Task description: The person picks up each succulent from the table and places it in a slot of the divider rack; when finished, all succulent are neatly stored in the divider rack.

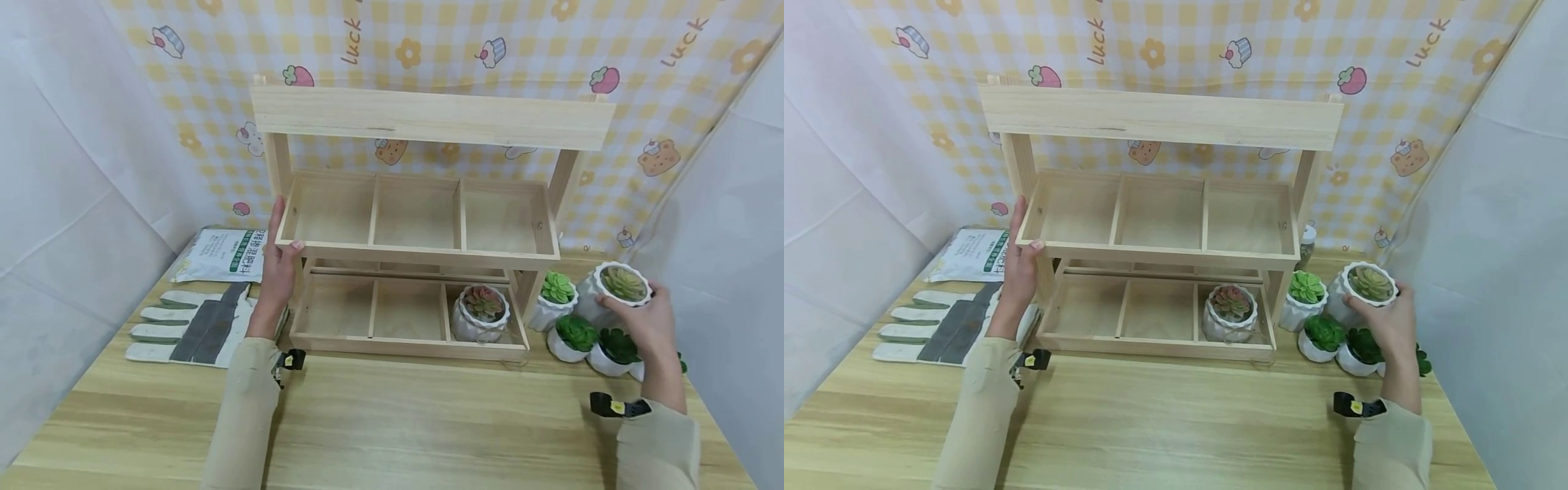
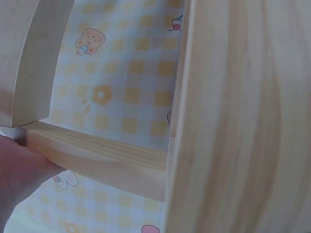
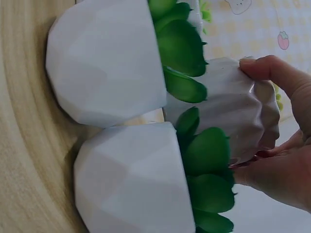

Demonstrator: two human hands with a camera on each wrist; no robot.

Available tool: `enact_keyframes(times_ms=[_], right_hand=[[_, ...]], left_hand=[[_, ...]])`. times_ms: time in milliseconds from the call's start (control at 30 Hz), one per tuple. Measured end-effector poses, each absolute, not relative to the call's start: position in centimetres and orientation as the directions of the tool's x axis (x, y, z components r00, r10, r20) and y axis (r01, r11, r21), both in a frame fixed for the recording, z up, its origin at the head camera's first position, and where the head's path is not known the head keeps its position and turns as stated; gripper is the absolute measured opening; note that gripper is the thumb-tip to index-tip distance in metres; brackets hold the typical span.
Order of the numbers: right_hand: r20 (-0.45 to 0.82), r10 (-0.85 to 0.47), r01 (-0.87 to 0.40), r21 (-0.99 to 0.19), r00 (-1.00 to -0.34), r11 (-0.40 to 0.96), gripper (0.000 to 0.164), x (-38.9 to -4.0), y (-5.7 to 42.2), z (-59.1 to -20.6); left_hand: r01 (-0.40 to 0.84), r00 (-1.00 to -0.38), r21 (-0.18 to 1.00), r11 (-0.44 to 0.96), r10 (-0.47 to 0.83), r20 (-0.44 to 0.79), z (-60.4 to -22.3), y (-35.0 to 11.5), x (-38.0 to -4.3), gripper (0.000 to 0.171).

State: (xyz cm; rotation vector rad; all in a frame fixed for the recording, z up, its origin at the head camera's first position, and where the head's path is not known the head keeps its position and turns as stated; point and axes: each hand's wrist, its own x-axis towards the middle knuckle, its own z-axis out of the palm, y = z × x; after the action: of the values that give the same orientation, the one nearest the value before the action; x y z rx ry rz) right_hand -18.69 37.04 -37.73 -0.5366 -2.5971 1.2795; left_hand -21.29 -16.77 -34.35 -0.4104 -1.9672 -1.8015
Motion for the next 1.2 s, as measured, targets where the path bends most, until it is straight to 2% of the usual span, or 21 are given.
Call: enact_keyframes(times_ms=[500, 1000, 1200], right_hand=[[0.075, 0.455, 0.21, -0.813, -0.887, 0.543, 0.093, -17.5, 37.9, -36.1], [0.077, 0.312, 0.158, -0.734, -0.947, 0.661, 0.097, -15.3, 36.6, -33.1], [0.055, 0.285, 0.158, -0.728, -0.957, 0.667, 0.098, -14.6, 36.1, -32.3]], left_hand=[[0.51, -0.849, 0.851, 0.126, -0.083, 0.522, -34.2, -16.7, -21.3, 0.073], [0.488, -0.858, 0.858, 0.16, -0.088, 0.505, -34.2, -16.7, -21.2, 0.073], [0.491, -0.859, 0.86, 0.14, -0.086, 0.505, -35.2, -17.2, -21.9, 0.073]])
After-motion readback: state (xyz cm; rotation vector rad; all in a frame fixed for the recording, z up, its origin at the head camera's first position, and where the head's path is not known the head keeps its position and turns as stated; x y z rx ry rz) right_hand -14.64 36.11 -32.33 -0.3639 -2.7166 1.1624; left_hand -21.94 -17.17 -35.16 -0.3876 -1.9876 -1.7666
